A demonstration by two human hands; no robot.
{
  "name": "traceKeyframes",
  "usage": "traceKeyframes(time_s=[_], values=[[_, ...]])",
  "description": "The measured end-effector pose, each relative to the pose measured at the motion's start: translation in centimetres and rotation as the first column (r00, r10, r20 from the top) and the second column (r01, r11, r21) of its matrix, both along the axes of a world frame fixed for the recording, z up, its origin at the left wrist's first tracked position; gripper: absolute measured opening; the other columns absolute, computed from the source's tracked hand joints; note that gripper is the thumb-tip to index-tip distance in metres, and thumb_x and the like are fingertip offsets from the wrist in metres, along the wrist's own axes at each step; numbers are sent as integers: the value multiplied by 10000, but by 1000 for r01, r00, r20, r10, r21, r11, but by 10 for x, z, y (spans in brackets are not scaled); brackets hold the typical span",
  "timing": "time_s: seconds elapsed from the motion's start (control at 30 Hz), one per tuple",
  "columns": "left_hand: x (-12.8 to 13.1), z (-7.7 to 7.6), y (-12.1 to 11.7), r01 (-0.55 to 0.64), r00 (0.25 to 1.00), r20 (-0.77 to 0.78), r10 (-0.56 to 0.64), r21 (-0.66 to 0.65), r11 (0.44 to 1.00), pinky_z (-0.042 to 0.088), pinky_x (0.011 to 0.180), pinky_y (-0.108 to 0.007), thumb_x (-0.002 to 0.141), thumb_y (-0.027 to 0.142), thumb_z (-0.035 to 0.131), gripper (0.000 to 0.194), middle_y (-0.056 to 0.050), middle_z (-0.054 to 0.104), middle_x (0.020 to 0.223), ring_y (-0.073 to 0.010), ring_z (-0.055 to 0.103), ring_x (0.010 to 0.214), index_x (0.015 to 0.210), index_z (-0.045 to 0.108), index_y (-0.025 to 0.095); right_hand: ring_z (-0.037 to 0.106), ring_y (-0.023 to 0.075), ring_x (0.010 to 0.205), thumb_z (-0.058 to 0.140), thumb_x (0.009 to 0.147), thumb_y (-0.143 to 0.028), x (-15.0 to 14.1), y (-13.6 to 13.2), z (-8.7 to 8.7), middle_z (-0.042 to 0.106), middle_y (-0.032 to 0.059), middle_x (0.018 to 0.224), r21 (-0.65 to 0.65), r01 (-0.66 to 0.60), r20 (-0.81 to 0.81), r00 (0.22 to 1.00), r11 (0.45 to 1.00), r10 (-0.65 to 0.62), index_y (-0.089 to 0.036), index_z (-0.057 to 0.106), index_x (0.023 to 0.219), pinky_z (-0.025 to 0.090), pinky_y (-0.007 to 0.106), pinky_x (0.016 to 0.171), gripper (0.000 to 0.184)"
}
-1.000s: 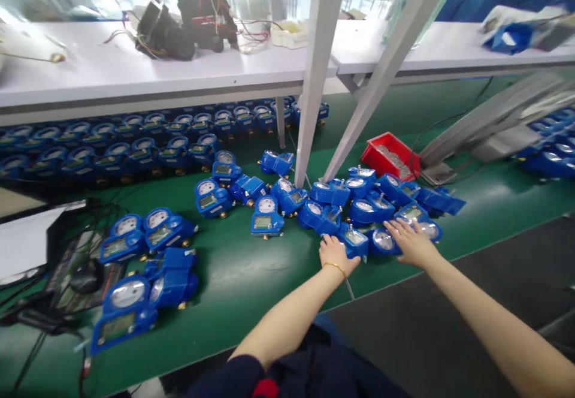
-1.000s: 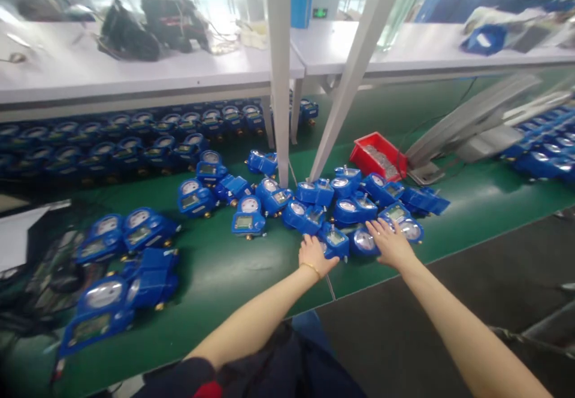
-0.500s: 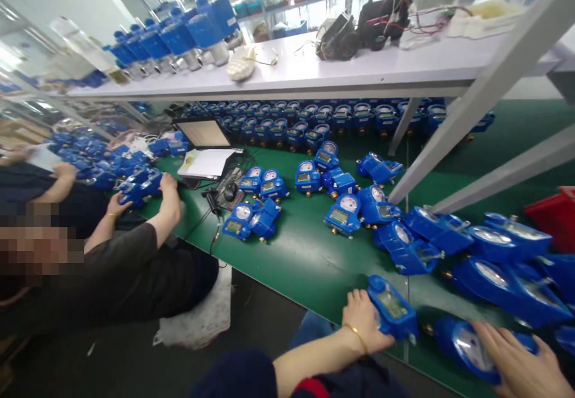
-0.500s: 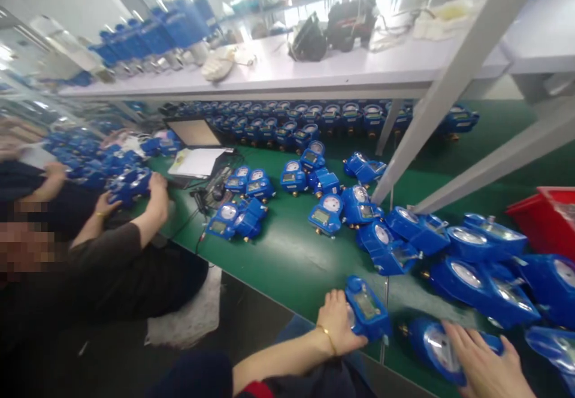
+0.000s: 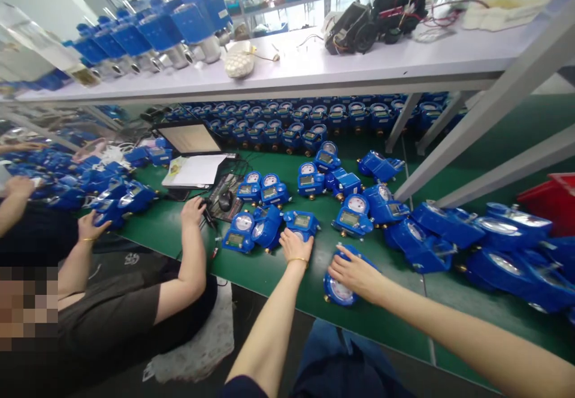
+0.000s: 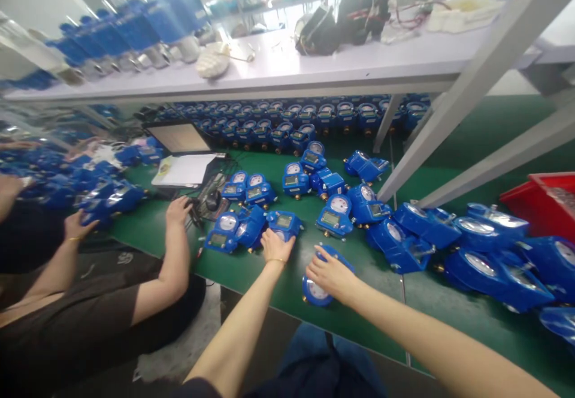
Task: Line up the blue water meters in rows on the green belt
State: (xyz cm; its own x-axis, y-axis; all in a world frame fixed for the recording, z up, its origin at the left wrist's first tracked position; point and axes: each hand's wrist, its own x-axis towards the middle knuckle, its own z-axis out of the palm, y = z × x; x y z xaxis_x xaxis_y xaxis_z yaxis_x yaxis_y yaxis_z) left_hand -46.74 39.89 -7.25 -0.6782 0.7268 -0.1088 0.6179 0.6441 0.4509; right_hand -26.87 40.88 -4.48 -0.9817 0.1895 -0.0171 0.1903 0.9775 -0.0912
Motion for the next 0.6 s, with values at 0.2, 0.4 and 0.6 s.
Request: traceKeyframes(time_s=[0.2, 0.4, 0.6], values=[[-15, -12, -3, 188, 982, -51, -182, 157, 970, 272, 1133, -457, 925, 283, 460, 578, -287, 355, 1424, -351, 306, 1354, 1377, 347, -59, 555, 229, 1139, 437, 920, -100, -64, 37, -27, 680, 91, 1065, 105, -84, -51, 995, 991, 90, -124, 627, 1097, 347, 451, 1126, 261], [-26, -28, -19, 321, 947, -82, -311, 326, 889, 241, 1161, -517, 955, 369, 328, 637, -310, 302, 1481, -357, 227, 1424, 1390, 321, -95, 292, 229, 1400, 345, 960, -134, -38, 35, -20, 406, 86, 1485, 131, 184, -134, 977, 974, -166, -128, 418, 1388, 271, 442, 1176, 434], [-6, -16, -17, 342, 931, -305, -202, 529, 776, 236, 1121, -604, 888, 553, 414, 798, -340, 315, 1458, -415, 249, 1405, 1403, 356, -54, 281, 241, 1401, 481, 833, -118, 84, -13, -35, 312, 84, 1534, -115, 875, -187, 447, 471, -875, -193, 387, 1418, 305, 425, 1153, 598]])
